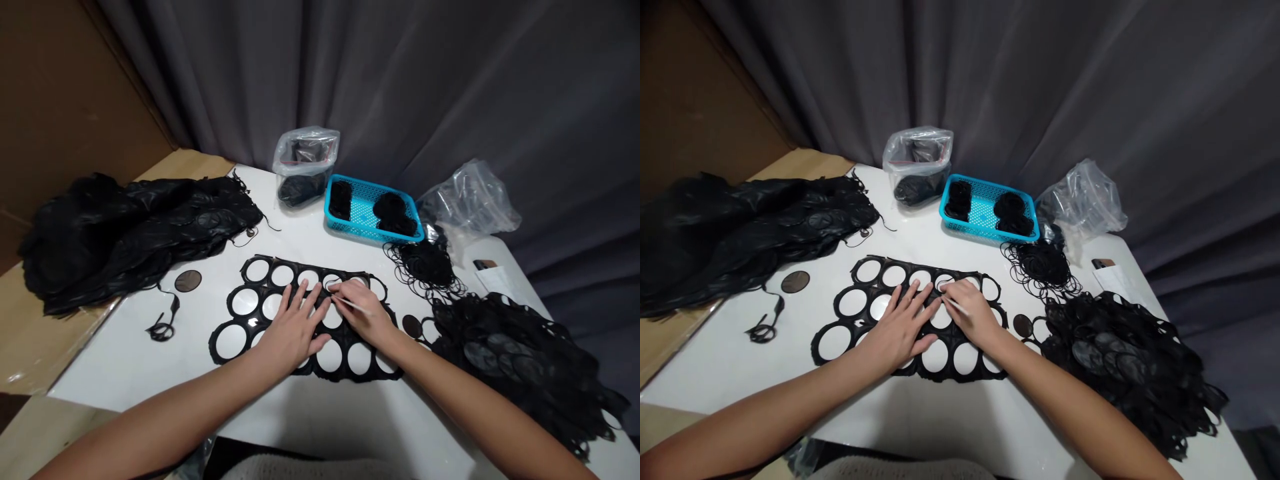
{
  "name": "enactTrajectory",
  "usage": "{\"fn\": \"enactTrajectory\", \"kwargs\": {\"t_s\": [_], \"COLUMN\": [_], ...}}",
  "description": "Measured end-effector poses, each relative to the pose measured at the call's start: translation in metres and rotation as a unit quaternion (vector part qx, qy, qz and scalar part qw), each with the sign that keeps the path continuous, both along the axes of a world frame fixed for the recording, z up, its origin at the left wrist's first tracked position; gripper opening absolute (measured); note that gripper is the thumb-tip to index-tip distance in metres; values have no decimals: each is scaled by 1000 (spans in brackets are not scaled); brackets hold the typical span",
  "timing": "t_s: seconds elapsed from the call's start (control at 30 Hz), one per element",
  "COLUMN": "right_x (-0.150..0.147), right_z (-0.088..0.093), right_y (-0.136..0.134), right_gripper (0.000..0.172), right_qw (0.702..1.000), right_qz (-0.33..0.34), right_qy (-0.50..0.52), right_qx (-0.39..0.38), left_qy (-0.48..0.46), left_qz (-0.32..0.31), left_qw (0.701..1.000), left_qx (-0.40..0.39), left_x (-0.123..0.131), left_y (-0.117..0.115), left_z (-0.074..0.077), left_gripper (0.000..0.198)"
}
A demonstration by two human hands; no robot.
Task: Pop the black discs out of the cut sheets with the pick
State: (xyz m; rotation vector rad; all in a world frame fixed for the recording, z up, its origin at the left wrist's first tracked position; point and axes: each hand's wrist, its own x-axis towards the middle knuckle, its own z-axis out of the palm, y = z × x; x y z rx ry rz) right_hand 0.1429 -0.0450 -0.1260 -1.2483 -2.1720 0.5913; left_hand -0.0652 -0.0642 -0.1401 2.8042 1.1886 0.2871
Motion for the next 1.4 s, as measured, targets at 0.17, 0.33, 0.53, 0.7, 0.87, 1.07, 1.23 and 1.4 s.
{"fn": "enactTrajectory", "kwargs": {"t_s": [0.17,0.33,0.53,0.7,0.87,1.07,1.23,1.4], "right_x": [35,61,-9,-43,-44,-47,-46,-42], "right_z": [5,34,30,12,10,13,8,-4], "right_y": [36,74,51,31,27,28,20,24], "right_gripper": [21,17,20,13,12,9,16,16], "right_qw": [984,949,973,968,965,972,994,995], "right_qz": [-98,-296,-149,-61,-51,-34,9,77], "right_qy": [-103,-29,113,139,153,133,77,-54], "right_qx": [103,100,-135,-201,-208,-189,-81,44], "left_qy": [6,-3,4,-1,-19,-17,-11,-7], "left_qz": [3,-12,12,11,27,29,27,36], "left_qw": [1000,1000,999,1000,999,999,1000,999], "left_qx": [-8,-15,33,26,23,13,10,7], "left_x": [2,-4,-34,-46,-44,-44,-44,-44], "left_y": [-1,2,6,2,-1,-2,-2,-3], "left_z": [3,8,11,4,-1,1,0,-1], "left_gripper": [64,66,67,62,59,57,59,60]}}
